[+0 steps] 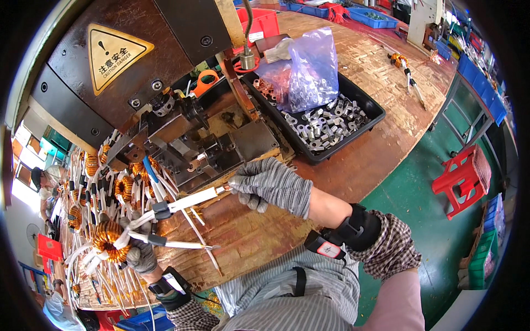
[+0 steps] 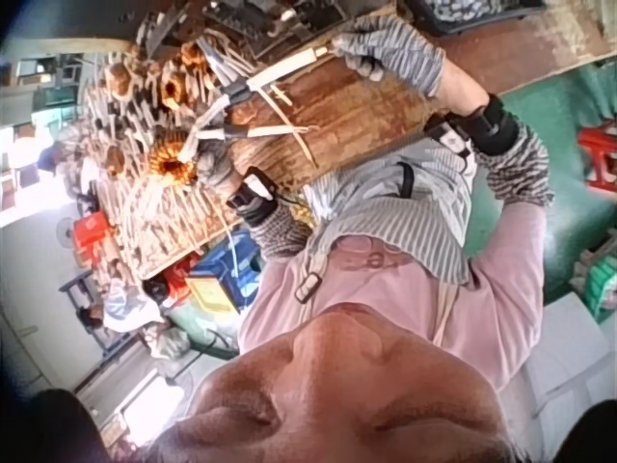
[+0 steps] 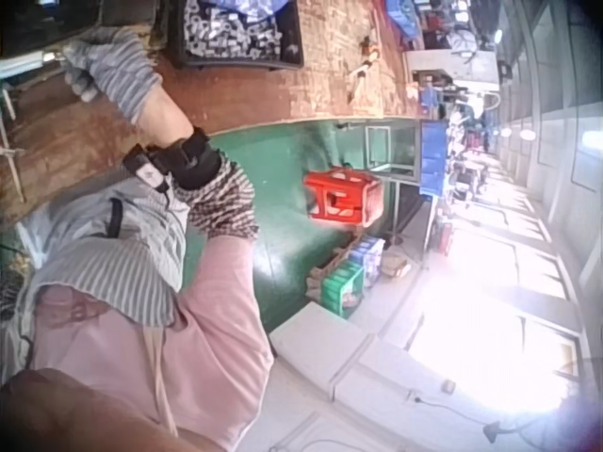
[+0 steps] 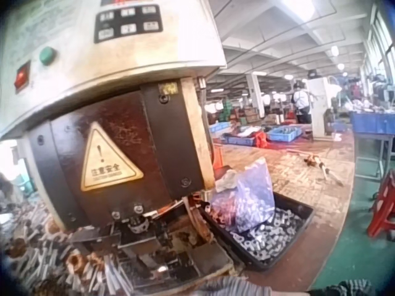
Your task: Assembling components by attaching metal connectors to copper wire coils and using a machine.
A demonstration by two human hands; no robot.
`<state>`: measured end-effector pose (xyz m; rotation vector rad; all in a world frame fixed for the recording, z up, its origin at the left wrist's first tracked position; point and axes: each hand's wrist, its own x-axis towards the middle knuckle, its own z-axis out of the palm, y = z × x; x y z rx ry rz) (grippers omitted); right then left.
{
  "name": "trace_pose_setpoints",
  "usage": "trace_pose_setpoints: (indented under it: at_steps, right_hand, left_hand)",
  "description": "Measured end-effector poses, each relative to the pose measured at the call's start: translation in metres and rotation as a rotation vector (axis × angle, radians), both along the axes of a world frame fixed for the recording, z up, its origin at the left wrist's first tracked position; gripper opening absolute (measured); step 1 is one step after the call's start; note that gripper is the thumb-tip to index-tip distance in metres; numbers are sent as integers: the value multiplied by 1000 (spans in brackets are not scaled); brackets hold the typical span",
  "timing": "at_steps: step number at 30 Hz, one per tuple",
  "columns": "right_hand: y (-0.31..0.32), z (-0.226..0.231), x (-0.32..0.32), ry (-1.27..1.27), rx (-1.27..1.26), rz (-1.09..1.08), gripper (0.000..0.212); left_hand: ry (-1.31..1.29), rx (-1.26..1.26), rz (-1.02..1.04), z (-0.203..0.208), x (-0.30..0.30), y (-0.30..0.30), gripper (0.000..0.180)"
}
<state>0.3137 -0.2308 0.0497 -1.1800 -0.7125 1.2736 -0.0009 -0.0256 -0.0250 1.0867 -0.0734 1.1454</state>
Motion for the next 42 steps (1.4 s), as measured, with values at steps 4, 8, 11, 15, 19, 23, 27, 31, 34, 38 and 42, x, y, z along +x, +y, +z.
trace_pose_setpoints:
  at_steps: [4, 8, 11, 15, 19, 23, 27, 31, 34, 38, 42]
  right_hand:
    - [10, 4, 11, -11, -23, 74, 21]
    - [18, 4, 18, -21, -54, 64, 19]
    - [21, 6, 21, -18, -60, 65, 19]
    - [36, 9, 20, -11, -95, 81, 19]
    - [54, 13, 21, -68, -71, 67, 21]
    - [65, 20, 24, -125, -108, 69, 21]
    - [72, 26, 19, -204, -158, 66, 21]
    - [71, 21, 21, -234, -115, 85, 20]
    - [71, 21, 20, -300, -88, 62, 19]
    - [69, 20, 21, -360, -55, 47, 19]
    - [71, 18, 23, -324, -76, 61, 21]
  left_hand:
    - [295, 84, -352, -75, -112, 95, 55]
    - [881, 182, 459, -56, -93, 67, 42]
    - [570, 121, 203, -21, -43, 36, 40]
    - [124, 196, 178, 15, -9, 18, 49]
    - [207, 118, 319, 1, -32, 52, 62]
    - [103, 22, 226, 23, -2, 36, 81]
    - [8, -32, 112, 11, -8, 45, 71]
    - [70, -46, 143, 9, -11, 42, 68]
    - [94, -25, 93, 5, -14, 44, 67]
    - [28, -67, 54, 6, -9, 45, 69]
    - [18, -6, 24, 19, 3, 34, 72]
